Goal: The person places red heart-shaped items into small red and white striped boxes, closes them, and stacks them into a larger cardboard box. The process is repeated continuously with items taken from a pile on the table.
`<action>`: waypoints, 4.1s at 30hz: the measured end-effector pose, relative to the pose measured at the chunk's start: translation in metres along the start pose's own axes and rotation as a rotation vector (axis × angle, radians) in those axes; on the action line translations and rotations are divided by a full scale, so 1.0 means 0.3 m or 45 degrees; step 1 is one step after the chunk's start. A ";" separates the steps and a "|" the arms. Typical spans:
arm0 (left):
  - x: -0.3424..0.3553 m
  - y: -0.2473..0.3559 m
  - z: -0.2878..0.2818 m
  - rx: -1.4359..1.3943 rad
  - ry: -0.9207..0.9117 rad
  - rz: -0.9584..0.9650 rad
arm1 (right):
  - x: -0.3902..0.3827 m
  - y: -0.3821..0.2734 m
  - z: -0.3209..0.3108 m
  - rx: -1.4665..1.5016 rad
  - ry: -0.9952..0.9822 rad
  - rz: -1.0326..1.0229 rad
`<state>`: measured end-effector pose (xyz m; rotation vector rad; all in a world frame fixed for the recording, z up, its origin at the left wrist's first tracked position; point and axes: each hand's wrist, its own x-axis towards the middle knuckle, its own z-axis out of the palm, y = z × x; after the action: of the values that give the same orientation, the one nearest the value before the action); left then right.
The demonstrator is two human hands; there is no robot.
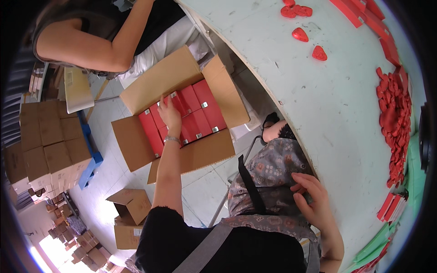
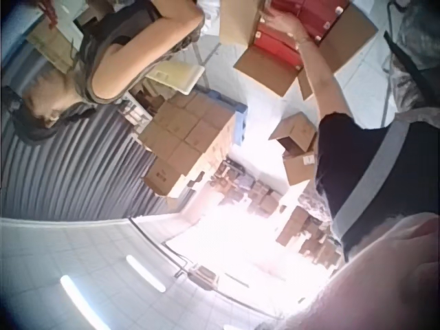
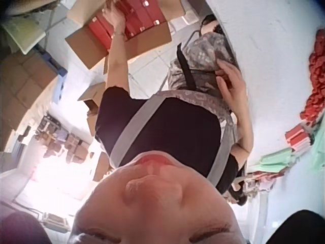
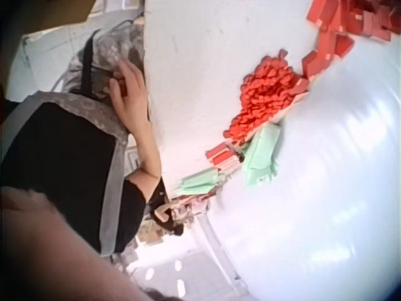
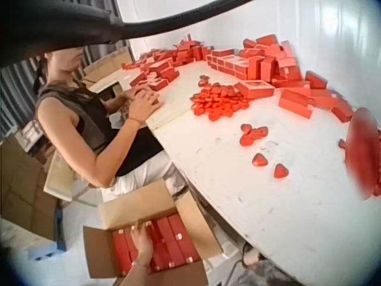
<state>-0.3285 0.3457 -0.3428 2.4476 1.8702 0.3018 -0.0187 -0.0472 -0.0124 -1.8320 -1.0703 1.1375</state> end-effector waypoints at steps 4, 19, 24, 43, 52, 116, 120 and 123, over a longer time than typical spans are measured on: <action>-0.035 0.068 -0.019 0.379 -0.159 0.271 | 0.001 0.017 0.006 -0.014 0.000 -0.031; 0.106 -0.099 0.115 0.347 0.793 0.354 | -0.575 0.341 -0.442 -0.676 1.870 -0.074; -0.106 0.623 -0.561 -0.309 1.037 0.745 | -1.115 0.622 -0.890 -1.336 2.255 0.366; -1.427 2.327 -0.976 -1.614 -2.725 0.484 | -1.118 0.651 -1.048 -0.572 1.359 0.859; -1.507 2.428 -0.979 -1.802 -2.404 0.488 | -1.140 0.646 -1.121 -0.501 1.334 0.967; -0.479 1.532 -0.918 -0.876 -0.838 1.057 | -0.525 0.217 -0.371 1.149 1.069 -0.287; -0.648 1.540 -0.872 -1.051 -0.493 1.094 | -0.433 0.237 -0.366 0.959 1.207 -0.252; -0.653 1.556 -0.901 -1.430 -1.094 0.759 | -0.394 0.183 -0.380 0.908 1.201 -0.180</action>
<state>0.0167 0.0103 -0.0306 1.7383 0.3735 0.1740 0.0700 -0.1926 0.0187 -1.3900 -0.1820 0.3604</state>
